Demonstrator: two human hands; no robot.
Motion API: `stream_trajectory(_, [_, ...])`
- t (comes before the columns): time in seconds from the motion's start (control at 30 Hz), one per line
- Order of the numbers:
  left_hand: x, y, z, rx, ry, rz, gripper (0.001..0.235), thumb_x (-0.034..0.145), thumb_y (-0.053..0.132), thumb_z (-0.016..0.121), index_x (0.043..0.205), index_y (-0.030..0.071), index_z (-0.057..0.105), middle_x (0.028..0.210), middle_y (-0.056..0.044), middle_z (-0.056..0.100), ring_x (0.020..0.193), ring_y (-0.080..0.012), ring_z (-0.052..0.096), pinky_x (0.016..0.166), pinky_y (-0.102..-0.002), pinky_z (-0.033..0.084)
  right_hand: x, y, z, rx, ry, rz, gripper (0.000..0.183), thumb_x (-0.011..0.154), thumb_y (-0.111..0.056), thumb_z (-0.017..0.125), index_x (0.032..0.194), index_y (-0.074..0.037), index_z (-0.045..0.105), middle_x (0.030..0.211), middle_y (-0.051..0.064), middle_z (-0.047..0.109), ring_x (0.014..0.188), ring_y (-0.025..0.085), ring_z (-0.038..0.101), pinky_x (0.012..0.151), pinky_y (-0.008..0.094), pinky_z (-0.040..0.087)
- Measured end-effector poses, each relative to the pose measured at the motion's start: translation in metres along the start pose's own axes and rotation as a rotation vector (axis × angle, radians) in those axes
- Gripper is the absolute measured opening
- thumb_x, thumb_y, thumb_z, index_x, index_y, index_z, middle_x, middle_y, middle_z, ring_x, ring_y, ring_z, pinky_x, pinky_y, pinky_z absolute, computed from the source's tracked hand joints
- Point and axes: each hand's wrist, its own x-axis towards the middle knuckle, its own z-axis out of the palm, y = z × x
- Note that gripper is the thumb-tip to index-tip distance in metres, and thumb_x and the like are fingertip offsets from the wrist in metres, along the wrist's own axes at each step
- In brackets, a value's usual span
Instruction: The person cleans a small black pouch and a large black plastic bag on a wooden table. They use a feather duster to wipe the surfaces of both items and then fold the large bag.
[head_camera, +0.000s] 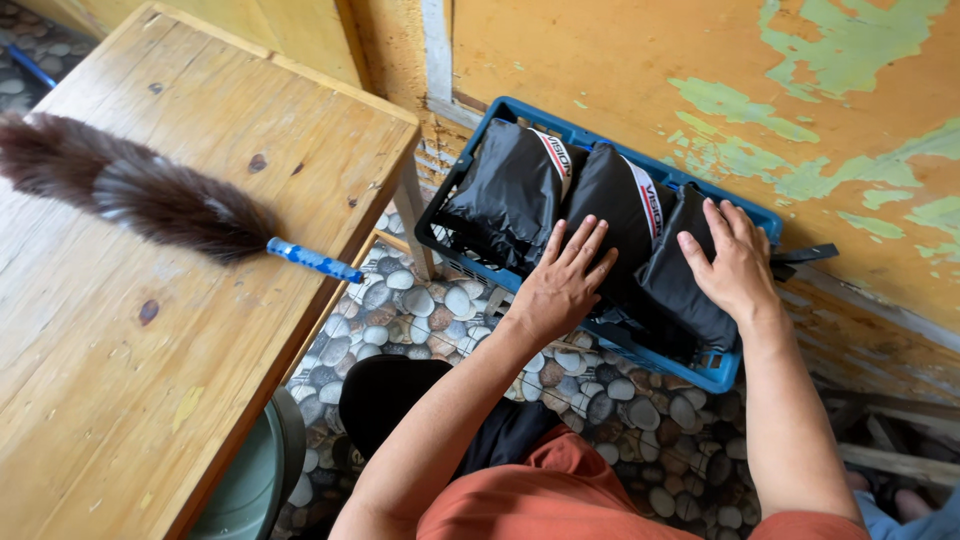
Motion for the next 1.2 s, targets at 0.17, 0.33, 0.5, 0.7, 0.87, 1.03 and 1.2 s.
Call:
stream_trajectory(0.17, [-0.019,-0.015,-0.003,-0.021,0.132,0.086,0.063,0.092,0.029,0.072,0.148,0.01,0.051,0.166,-0.021,0.031,0.158,-0.0364,0.021,0.131,-0.058,0.016,0.005,-0.026,-0.003,0.035,0.049,-0.037,0.073,0.106,-0.057,0.042,0.16,-0.009,0.043,0.163,0.025,0.037,0.153,0.042,0.029,0.121,0.064,0.019])
stream_trajectory(0.33, [-0.058,-0.033,-0.027,-0.026,0.178,0.043,0.045,0.103,0.023,0.061,0.144,0.005,0.054,0.163,-0.024,0.033,0.157,-0.0393,0.022,0.129,-0.061,0.023,0.017,-0.053,0.008,0.015,0.197,-0.242,0.069,0.105,-0.047,0.052,0.154,0.001,0.053,0.156,0.035,0.043,0.149,0.049,0.033,0.116,0.066,0.024])
stream_trajectory(0.5, [-0.135,-0.056,-0.06,-0.146,0.354,-0.026,0.026,0.105,0.014,0.06,0.128,0.001,0.062,0.157,-0.027,0.042,0.152,-0.0411,0.035,0.128,-0.062,0.027,0.035,-0.106,0.02,0.079,0.382,-0.543,0.055,0.104,-0.031,0.067,0.144,0.007,0.068,0.151,0.038,0.054,0.142,0.053,0.048,0.118,0.059,0.037])
stream_trajectory(0.7, [-0.254,-0.058,-0.154,0.007,0.43,-0.272,0.03,0.098,0.01,0.068,0.127,0.004,0.066,0.148,-0.019,0.057,0.144,-0.0361,0.05,0.127,-0.055,0.032,0.06,-0.196,0.036,0.16,0.476,-0.794,0.052,0.103,-0.024,0.08,0.141,0.011,0.076,0.151,0.032,0.059,0.147,0.047,0.052,0.122,0.056,0.04])
stream_trajectory(0.87, [-0.36,-0.062,-0.2,0.223,0.567,-0.564,0.021,0.102,0.016,0.065,0.12,0.006,0.067,0.138,-0.018,0.062,0.131,-0.0355,0.059,0.117,-0.053,0.042,0.034,-0.322,0.001,0.382,0.469,-1.053,0.035,0.108,-0.007,0.077,0.133,0.018,0.075,0.146,0.033,0.059,0.143,0.049,0.053,0.124,0.057,0.043])
stream_trajectory(1.03, [-0.468,-0.071,-0.21,0.423,0.518,-0.994,0.033,0.103,0.026,0.06,0.127,0.004,0.065,0.139,-0.019,0.062,0.13,-0.0366,0.058,0.115,-0.052,0.043,-0.018,-0.445,0.002,0.566,0.317,-1.261,0.028,0.109,-0.007,0.068,0.129,0.012,0.072,0.14,0.029,0.063,0.134,0.044,0.058,0.117,0.051,0.045])
stream_trajectory(1.2, [-0.514,-0.07,-0.209,0.478,0.544,-1.197,0.038,0.096,0.038,0.067,0.119,0.007,0.072,0.128,-0.019,0.065,0.129,-0.0403,0.059,0.112,-0.057,0.041,-0.088,-0.557,0.052,0.666,0.065,-1.429,0.044,0.095,-0.021,0.076,0.132,0.002,0.069,0.135,0.03,0.062,0.131,0.049,0.057,0.113,0.055,0.043])
